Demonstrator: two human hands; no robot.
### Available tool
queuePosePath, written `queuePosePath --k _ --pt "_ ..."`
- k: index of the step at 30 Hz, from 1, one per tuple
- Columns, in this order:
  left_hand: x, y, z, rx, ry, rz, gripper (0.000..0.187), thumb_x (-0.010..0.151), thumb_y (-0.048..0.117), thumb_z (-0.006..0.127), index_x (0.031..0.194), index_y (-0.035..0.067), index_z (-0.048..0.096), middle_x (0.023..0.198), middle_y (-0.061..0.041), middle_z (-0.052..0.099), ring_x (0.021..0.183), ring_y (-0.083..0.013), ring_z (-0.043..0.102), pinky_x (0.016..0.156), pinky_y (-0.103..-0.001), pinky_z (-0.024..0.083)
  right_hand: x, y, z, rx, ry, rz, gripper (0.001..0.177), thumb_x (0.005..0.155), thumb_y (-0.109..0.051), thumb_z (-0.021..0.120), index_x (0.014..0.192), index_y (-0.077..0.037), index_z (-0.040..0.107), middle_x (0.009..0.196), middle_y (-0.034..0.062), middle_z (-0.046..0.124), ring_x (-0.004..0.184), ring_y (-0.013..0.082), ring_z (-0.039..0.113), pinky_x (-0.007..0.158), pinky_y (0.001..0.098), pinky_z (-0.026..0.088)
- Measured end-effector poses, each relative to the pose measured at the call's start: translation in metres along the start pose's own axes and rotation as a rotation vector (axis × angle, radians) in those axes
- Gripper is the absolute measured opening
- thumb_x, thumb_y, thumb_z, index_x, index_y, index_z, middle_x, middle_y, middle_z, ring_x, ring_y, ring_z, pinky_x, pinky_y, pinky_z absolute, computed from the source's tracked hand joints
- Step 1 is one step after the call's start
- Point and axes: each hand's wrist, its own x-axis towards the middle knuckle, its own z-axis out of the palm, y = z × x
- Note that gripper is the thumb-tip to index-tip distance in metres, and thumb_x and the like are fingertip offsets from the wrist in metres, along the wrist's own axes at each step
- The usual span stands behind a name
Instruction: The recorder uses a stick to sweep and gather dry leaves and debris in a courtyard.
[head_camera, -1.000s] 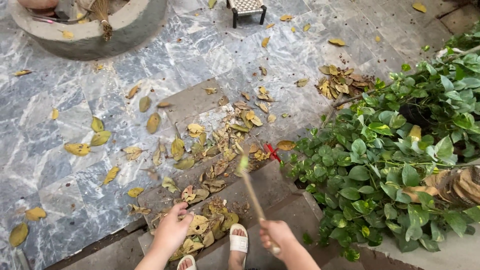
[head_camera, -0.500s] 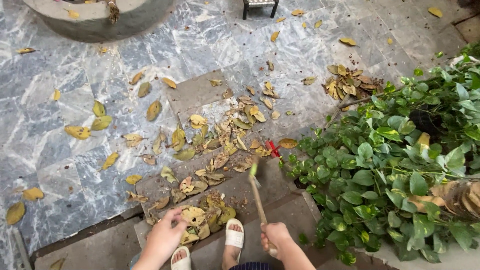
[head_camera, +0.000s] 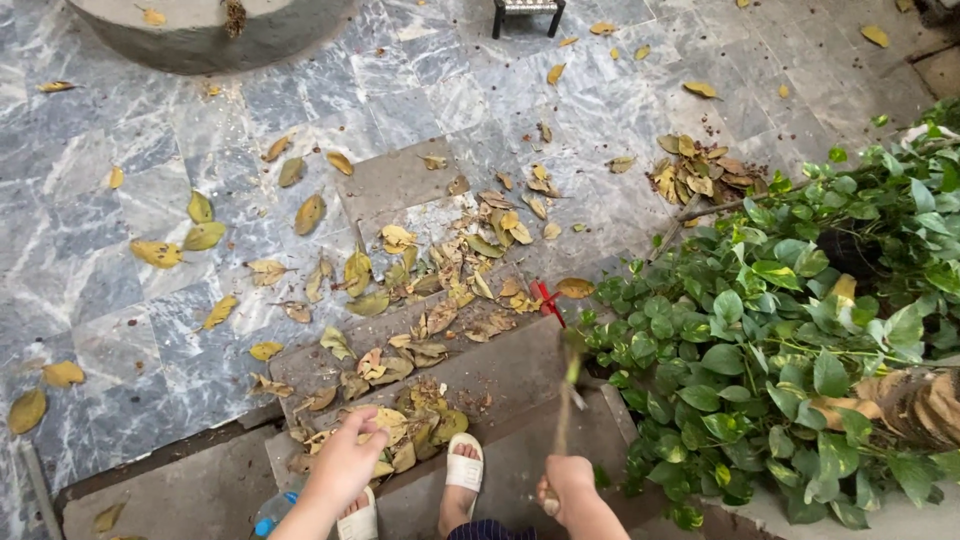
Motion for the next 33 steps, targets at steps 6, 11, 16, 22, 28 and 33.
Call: queuePosePath --k 6,11,16,22,28,33 --pt "-0.005 -0.002 -0.001 -0.02 -0.03 -0.078 0.057 0.093 0.033 0.065 0.147 0.018 0.055 0.129 0.0 0.07 0.094 -0.0284 0.072 0.087 -0.042 0.056 0.006 -0.011 -0.018 -0.115 -0.082 0.071 0.017 0.107 -0.014 0.05 0.104 0.003 0.055 0.067 0.0067 0.056 0.046 0.0124 0.046 0.039 0.0291 0.042" --pt "0.006 -0.036 0.01 -0.092 0.01 -0.046 0.056 0.09 0.031 0.065 0.144 0.018 0.056 0.125 -0.004 0.071 0.098 -0.0218 0.073 0.09 -0.035 0.055 -0.013 -0.006 -0.021 -0.143 -0.229 0.063 0.019 0.106 -0.017 0.053 0.098 0.0 0.05 0.068 0.0076 0.052 0.045 0.0135 0.042 0.037 0.0294 0.035" --pt "0.018 -0.066 0.016 -0.221 0.032 -0.097 0.055 0.09 0.028 0.064 0.143 0.017 0.057 0.125 -0.006 0.07 0.097 -0.0237 0.073 0.087 -0.036 0.057 -0.026 -0.001 -0.012 -0.129 -0.218 0.071 0.016 0.106 -0.018 0.052 0.099 -0.004 0.053 0.068 0.0072 0.05 0.046 0.0137 0.041 0.038 0.0298 0.034" --pt "-0.014 -0.043 -0.006 -0.242 0.056 -0.128 0.053 0.091 0.028 0.064 0.142 0.015 0.057 0.127 -0.006 0.07 0.098 -0.0221 0.073 0.087 -0.034 0.056 0.006 0.004 0.006 -0.053 -0.127 0.228 0.011 0.106 -0.01 0.046 0.098 -0.002 0.046 0.065 0.0065 0.047 0.047 0.0147 0.043 0.038 0.0295 0.037" --pt "0.001 -0.095 0.007 -0.291 0.087 -0.152 0.056 0.089 0.027 0.065 0.143 0.012 0.056 0.128 -0.009 0.07 0.107 -0.0239 0.073 0.093 -0.035 0.056 -0.012 0.015 0.059 -0.18 -0.216 0.161 0.006 0.101 -0.006 0.051 0.102 0.0 0.049 0.06 0.0034 0.046 0.042 0.0139 0.041 0.036 0.0286 0.037" --pt "0.004 -0.107 0.006 -0.374 0.144 -0.099 0.054 0.09 0.026 0.065 0.14 0.008 0.059 0.123 -0.013 0.075 0.113 -0.0234 0.072 0.1 -0.034 0.053 -0.027 -0.001 0.104 -0.115 -0.491 0.378 0.008 0.104 -0.006 0.045 0.098 -0.001 0.049 0.059 0.0014 0.048 0.04 0.0089 0.041 0.032 0.0227 0.039"
